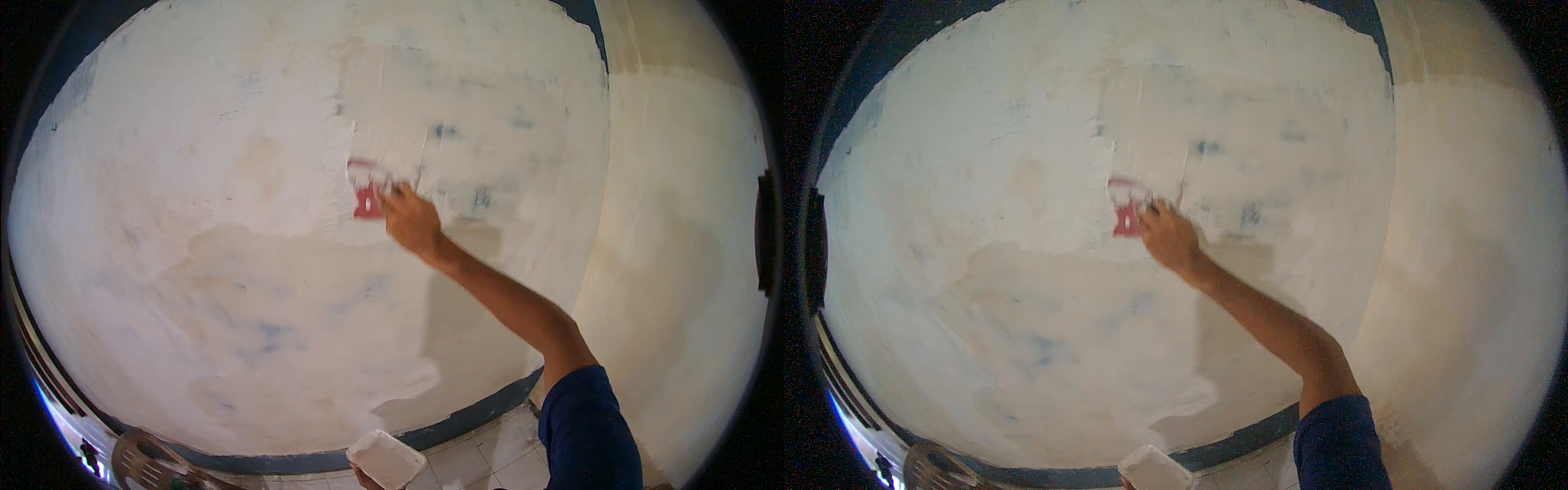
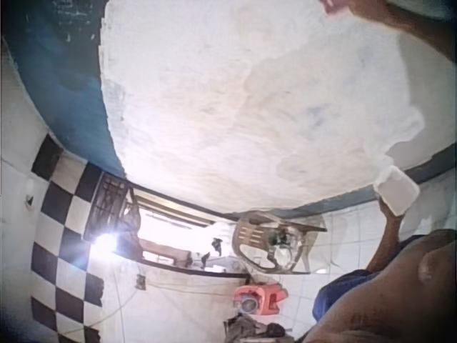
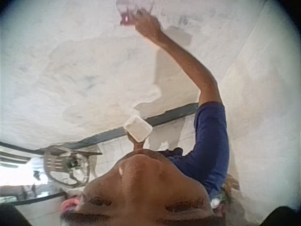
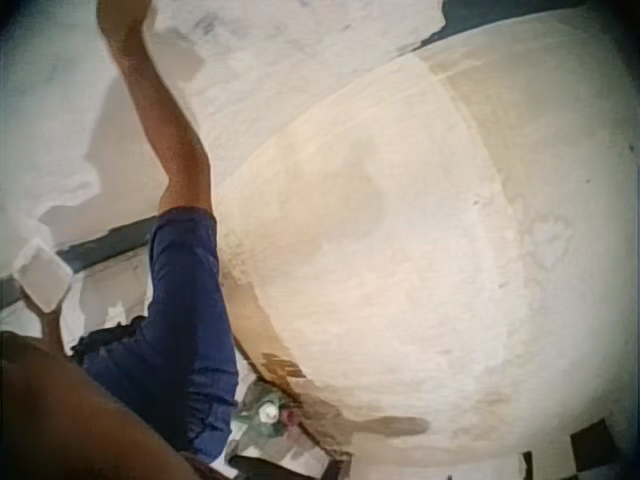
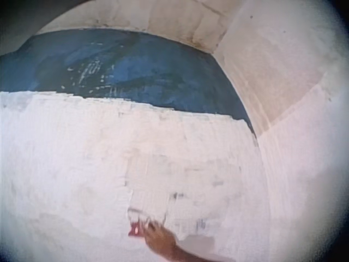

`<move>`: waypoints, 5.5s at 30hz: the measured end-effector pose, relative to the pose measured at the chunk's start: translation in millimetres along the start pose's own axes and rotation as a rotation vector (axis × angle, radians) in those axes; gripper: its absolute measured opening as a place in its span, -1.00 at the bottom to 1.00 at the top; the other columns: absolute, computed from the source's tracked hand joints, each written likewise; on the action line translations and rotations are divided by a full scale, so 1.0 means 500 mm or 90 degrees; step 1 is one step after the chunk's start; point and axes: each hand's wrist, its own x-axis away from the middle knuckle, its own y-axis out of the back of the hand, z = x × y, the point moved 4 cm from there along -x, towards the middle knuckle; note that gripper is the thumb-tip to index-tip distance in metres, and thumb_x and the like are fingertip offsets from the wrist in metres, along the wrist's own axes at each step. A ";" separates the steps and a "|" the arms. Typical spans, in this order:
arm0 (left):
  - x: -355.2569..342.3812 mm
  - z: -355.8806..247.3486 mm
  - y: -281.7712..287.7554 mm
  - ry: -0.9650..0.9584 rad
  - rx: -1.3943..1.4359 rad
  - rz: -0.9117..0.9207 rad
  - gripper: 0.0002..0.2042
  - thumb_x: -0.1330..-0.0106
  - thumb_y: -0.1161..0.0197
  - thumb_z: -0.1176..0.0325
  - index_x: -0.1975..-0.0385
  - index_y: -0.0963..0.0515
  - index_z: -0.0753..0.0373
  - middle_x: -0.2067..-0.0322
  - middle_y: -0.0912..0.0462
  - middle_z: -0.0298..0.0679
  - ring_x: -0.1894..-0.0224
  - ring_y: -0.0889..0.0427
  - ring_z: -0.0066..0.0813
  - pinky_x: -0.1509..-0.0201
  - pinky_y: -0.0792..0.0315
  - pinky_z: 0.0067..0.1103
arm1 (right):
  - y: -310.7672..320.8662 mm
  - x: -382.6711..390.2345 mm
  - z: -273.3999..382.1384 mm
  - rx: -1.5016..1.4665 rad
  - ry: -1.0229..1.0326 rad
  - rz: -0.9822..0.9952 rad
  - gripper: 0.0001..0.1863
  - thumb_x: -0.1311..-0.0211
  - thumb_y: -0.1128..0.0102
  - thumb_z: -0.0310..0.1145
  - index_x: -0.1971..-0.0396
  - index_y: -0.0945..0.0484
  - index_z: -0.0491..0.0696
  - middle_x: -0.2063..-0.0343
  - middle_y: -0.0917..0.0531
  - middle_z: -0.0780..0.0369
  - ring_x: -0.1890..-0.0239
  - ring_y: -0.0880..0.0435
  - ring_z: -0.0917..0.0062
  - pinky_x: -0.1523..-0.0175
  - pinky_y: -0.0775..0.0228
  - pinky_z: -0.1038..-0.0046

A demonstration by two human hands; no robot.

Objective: The person applies white putty to a wall using a pink scraper, dipping the tool into a small white container to gather more material as needed.

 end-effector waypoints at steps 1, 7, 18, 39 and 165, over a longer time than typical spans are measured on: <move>0.001 -0.001 0.002 0.003 0.002 -0.002 -0.26 -0.22 0.03 -0.36 -0.28 -0.30 0.02 -0.18 -0.45 -0.19 -0.18 -0.43 0.01 -0.19 -0.31 0.09 | 0.011 0.032 0.031 -0.018 0.006 0.010 -0.47 0.13 -0.18 -0.45 0.00 -0.57 -0.11 0.37 -0.57 0.31 0.15 -0.51 0.41 0.41 -0.50 0.54; 0.015 -0.041 -0.010 0.018 0.036 -0.052 -0.27 -0.21 -0.03 -0.33 -0.26 -0.33 0.04 -0.16 -0.47 -0.21 -0.18 -0.45 -0.05 -0.19 -0.33 0.07 | 0.111 0.071 0.020 -0.205 -0.075 0.143 -0.60 0.07 -0.20 -0.45 0.12 -0.61 -0.07 0.32 -0.59 0.25 0.17 -0.56 0.35 0.26 -0.55 0.34; 0.020 -0.059 -0.024 0.045 -0.016 0.056 -0.26 -0.22 0.00 -0.34 -0.27 -0.31 0.06 -0.16 -0.46 -0.21 -0.17 -0.45 -0.05 -0.18 -0.34 0.05 | 0.050 0.093 -0.106 0.007 -0.084 0.028 -0.57 0.00 -0.11 -0.53 0.06 -0.62 0.05 0.33 -0.62 0.28 0.23 -0.57 0.36 0.43 -0.52 0.37; -0.008 -0.072 0.003 -0.046 0.025 -0.091 -0.25 -0.27 0.11 -0.35 -0.32 -0.24 0.05 -0.24 -0.38 -0.23 -0.25 -0.37 -0.08 -0.28 -0.26 -0.02 | 0.091 -0.018 0.073 -0.144 -0.033 0.058 -0.58 0.16 -0.21 -0.56 0.17 -0.67 -0.06 0.35 -0.64 0.30 0.21 -0.55 0.43 0.48 -0.50 0.51; -0.038 0.048 0.050 0.056 -0.009 0.096 -0.29 -0.24 0.08 -0.37 -0.27 -0.30 -0.02 -0.19 -0.43 -0.23 -0.19 -0.42 -0.04 -0.17 -0.34 0.05 | 0.119 0.317 -0.326 -0.041 -0.365 0.012 -0.63 0.09 -0.20 -0.57 0.20 -0.64 0.04 0.33 -0.60 0.25 0.26 -0.52 0.28 0.24 -0.47 0.26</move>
